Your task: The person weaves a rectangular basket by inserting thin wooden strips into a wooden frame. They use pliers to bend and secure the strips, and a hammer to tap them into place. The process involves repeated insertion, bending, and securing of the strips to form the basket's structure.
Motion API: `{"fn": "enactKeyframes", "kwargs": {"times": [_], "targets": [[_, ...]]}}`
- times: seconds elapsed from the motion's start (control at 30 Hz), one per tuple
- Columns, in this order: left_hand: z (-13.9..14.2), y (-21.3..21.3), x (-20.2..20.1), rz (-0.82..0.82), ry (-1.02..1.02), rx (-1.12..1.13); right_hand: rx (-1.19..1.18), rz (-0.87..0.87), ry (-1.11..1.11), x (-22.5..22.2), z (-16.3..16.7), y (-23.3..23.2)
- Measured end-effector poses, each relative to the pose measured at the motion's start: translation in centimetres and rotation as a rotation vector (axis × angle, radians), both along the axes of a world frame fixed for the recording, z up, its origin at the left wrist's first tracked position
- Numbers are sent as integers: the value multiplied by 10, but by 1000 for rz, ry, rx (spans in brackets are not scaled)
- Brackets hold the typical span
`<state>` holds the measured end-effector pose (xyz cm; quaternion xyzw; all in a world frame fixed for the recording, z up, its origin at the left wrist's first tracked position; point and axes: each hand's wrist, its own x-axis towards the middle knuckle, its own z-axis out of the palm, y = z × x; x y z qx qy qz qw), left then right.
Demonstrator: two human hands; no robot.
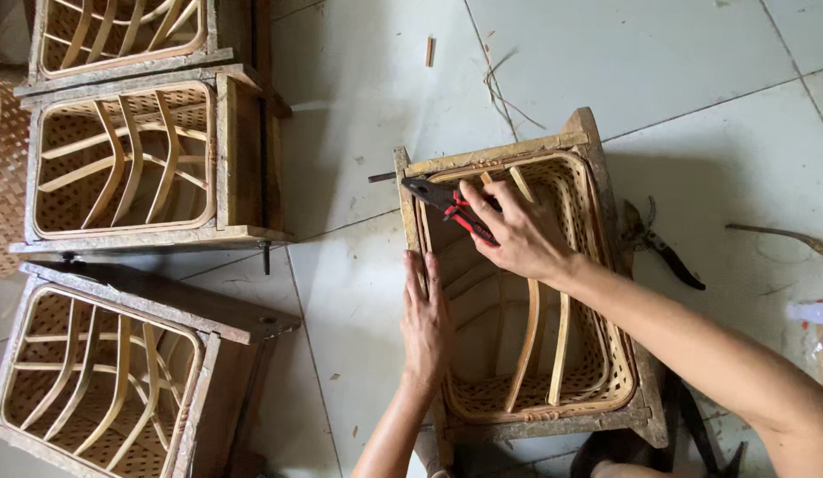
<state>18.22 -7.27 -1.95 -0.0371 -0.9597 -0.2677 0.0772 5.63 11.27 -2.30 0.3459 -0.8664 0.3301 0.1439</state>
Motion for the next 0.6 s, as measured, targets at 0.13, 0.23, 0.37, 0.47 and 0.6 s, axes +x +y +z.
{"fn": "enactKeyframes", "kwargs": {"times": [0.13, 0.23, 0.37, 0.47, 0.6], "targets": [[0, -3, -1, -1, 1, 216, -21, -72, -27, -2, 6, 5], [2, -4, -3, -3, 69, 254, 21, -98, -125, 3, 22, 8], [10, -1, -4, 43, -19, 109, 75, -135, -254, 14, 41, 11], [18, 5, 4, 119, -58, 34, 55, -200, -522, 29, 44, 13], [28, 7, 32, 161, -79, 217, -146, -151, -504, 51, 34, 27]]}}
